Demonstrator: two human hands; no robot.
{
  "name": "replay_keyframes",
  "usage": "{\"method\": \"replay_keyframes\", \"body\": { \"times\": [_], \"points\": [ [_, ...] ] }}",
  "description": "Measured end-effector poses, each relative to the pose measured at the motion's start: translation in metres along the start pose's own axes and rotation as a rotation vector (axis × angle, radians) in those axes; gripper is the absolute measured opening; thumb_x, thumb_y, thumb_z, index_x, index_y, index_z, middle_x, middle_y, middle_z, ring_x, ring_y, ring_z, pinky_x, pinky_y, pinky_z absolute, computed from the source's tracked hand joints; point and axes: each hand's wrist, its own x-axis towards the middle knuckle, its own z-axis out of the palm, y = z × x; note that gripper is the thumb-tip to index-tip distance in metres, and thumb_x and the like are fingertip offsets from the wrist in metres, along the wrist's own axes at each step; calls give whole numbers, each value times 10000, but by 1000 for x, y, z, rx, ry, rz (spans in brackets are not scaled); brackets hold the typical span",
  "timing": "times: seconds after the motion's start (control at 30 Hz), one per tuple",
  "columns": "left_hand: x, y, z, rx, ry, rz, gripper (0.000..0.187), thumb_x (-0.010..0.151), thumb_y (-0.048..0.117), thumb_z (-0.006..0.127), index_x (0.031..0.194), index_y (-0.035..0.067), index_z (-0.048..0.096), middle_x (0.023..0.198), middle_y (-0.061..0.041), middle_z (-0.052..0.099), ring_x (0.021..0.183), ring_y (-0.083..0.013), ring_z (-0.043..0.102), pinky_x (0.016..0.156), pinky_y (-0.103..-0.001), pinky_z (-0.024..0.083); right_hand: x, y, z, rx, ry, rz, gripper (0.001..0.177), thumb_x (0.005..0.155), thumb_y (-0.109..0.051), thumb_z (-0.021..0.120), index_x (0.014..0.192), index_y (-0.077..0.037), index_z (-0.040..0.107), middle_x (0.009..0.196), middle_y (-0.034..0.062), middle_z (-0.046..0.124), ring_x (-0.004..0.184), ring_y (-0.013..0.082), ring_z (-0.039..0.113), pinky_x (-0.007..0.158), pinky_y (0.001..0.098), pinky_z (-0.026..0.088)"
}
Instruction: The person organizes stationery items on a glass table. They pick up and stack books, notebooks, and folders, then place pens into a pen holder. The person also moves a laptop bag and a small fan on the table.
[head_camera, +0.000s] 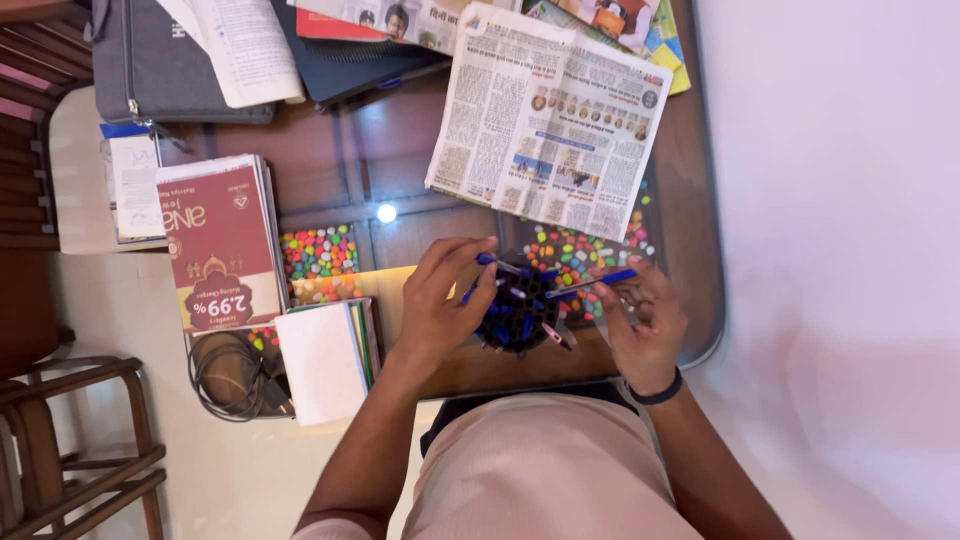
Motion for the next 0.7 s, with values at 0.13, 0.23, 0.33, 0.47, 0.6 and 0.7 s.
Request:
{"method": "replay_keyframes", "body": {
  "times": [0.13, 0.23, 0.33, 0.47, 0.6, 0.7],
  "points": [
    [-16, -7, 4, 49, -57, 7, 312, 893, 34, 762, 1199, 71, 714, 1106, -108, 678, 986, -279, 694, 865, -362, 574, -17, 4, 12, -78, -34, -110, 421, 984, 85, 696, 1362, 25, 521, 1121, 156, 745, 1003, 187, 751, 881, 308, 620],
    [-23, -13, 11, 102, -80, 55, 315, 886, 49, 765, 1196, 83, 717, 1100, -103, 679, 984, -293, 656, 875, -394, 551, -21, 9, 21, -144, 1, -148, 392, 961, 94, 703, 1318, 35, 551, 1120, 182, 718, 999, 217, 757, 860, 323, 630],
    [-27, -21, 17, 144, -132, 54, 322, 887, 62, 767, 1204, 89, 722, 1090, -101, 681, 984, -296, 633, 884, -404, 531, -17, 9, 27, -161, -28, -210, 397, 965, 115, 690, 1320, 21, 539, 1163, 185, 717, 1071, 259, 753, 890, 340, 630],
    [-31, -26, 21, 195, -196, 84, 335, 881, 102, 765, 1212, 86, 723, 1094, -103, 682, 1015, -301, 636, 911, -417, 501, -11, 7, 33, -254, -91, -254, 422, 943, 100, 695, 1322, -19, 554, 1152, 167, 716, 1022, 285, 747, 843, 354, 622],
    [-39, -31, 16, 237, -106, 79, 345, 871, 167, 789, 1201, 98, 719, 1113, -101, 681, 1051, -299, 645, 927, -416, 498, -6, -2, 39, -384, -140, -270, 376, 898, 28, 745, 1249, -34, 627, 1128, 174, 698, 979, 328, 709, 807, 398, 597],
    [-51, -47, 8, 142, -41, -135, 288, 974, 246, 721, 1223, 101, 716, 1179, -119, 682, 1033, -260, 686, 886, -385, 552, -11, -10, 32, -465, -108, -300, 327, 894, 18, 737, 1211, -32, 672, 1146, 167, 694, 1020, 326, 682, 857, 409, 569]
  ]
}}
